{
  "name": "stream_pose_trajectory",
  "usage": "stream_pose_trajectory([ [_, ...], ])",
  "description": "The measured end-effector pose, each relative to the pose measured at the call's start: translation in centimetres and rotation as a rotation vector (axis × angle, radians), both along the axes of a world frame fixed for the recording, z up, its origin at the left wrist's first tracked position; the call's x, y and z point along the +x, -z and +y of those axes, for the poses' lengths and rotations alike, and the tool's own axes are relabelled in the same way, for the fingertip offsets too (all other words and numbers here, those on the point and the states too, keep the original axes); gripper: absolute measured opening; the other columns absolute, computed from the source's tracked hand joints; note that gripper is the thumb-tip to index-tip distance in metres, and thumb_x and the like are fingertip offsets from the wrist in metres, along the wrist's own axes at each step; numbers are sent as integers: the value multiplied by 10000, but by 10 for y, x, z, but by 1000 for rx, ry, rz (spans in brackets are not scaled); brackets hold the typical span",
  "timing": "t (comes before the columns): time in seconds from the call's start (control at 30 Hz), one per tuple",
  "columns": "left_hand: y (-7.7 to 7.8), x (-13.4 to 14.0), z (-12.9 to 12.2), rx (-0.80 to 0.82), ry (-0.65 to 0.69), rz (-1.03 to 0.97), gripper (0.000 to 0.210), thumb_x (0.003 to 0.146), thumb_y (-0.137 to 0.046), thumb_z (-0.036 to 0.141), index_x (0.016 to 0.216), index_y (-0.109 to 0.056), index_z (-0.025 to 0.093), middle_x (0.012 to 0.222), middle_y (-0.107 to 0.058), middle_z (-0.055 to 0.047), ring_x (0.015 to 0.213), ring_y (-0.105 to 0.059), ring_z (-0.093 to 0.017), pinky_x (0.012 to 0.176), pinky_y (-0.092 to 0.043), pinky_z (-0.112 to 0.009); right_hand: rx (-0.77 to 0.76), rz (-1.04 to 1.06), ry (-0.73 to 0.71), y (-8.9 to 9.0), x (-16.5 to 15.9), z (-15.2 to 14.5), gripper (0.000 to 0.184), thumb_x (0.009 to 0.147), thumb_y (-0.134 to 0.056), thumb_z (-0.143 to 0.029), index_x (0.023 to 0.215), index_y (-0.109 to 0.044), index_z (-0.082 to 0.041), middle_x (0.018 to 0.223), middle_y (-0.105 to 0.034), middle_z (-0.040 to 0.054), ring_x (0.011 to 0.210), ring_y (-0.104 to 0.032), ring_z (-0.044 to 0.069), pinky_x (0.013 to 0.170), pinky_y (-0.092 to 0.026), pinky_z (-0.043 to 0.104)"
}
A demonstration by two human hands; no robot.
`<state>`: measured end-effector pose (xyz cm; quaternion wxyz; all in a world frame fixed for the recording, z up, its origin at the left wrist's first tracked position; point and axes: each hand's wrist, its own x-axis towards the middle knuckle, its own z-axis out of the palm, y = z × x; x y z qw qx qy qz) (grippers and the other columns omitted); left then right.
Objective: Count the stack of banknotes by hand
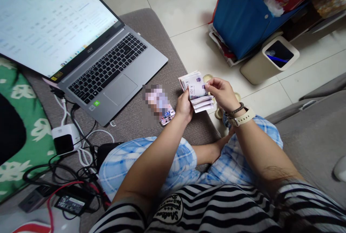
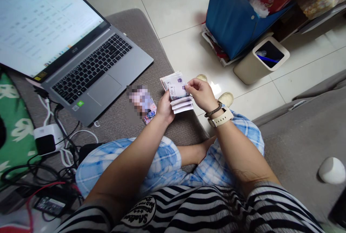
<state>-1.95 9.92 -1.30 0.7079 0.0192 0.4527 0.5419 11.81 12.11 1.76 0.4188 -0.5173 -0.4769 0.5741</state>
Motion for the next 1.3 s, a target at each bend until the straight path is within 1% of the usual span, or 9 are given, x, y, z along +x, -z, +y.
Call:
stream_pose_trajectory([
  [0.13,3,0,0,9,4,7,297,880,-637,316,1096,-726,132,1069,-784,-109,1083,-721,-251,1001,-529,-380,-9,-25,5,-2,0,0,248,778,-737,-386,739,-575,-202,693,-573,-14,678,-528,143,663,-433,300],
  [0.3,4,-1,0,17,14,19,276,863,-650,323,1047,-734,134,1046,-788,-101,1096,-715,-249,1004,-523,-369,-19,-4,-1,-3,-1,0,246,774,-744,-369,733,-570,-200,691,-575,-13,674,-530,144,662,-433,298],
  [0.6,5,0,0,17,20,39,265,876,-614,301,1034,-735,127,996,-794,-87,1066,-722,-233,990,-523,-356,-11,36,-18,-3,0,0,231,765,-745,-358,730,-588,-192,677,-569,-18,652,-520,136,667,-433,301],
  [0.77,5,0,1,16,18,37,267,871,-615,300,1041,-731,130,1007,-793,-89,1069,-721,-234,995,-522,-361,-12,-8,-15,-3,-1,0,263,782,-743,-397,728,-578,-200,679,-571,-16,657,-517,137,647,-421,293],
  [0.93,0,-1,0,14,27,19,261,851,-665,325,1014,-732,133,1039,-787,-105,1118,-703,-251,1023,-512,-377,-10,-16,-16,-3,0,-1,331,787,-741,-485,726,-583,-202,634,-562,-20,591,-487,117,582,-383,270],
  [1.07,-3,-1,-1,32,31,9,266,827,-705,341,976,-737,123,1038,-782,-129,1134,-697,-271,1040,-502,-389,-16,-17,-23,-3,1,-1,382,814,-713,-557,736,-589,-204,607,-582,-7,588,-510,123,570,-387,267],
  [1.17,-3,-2,-1,31,29,17,283,827,-705,329,1015,-736,119,1029,-784,-129,1124,-702,-273,1037,-505,-401,-14,-16,-18,-3,1,0,404,762,-765,-561,728,-580,-203,608,-577,-10,587,-513,125,568,-396,271],
  [1.3,-3,-2,-1,32,39,19,268,846,-686,308,1039,-733,128,1011,-788,-113,1113,-706,-259,1026,-513,-390,-31,-19,-3,-1,1,1,432,668,-844,-526,716,-564,-200,611,-551,-27,561,-476,113,556,-379,274],
])
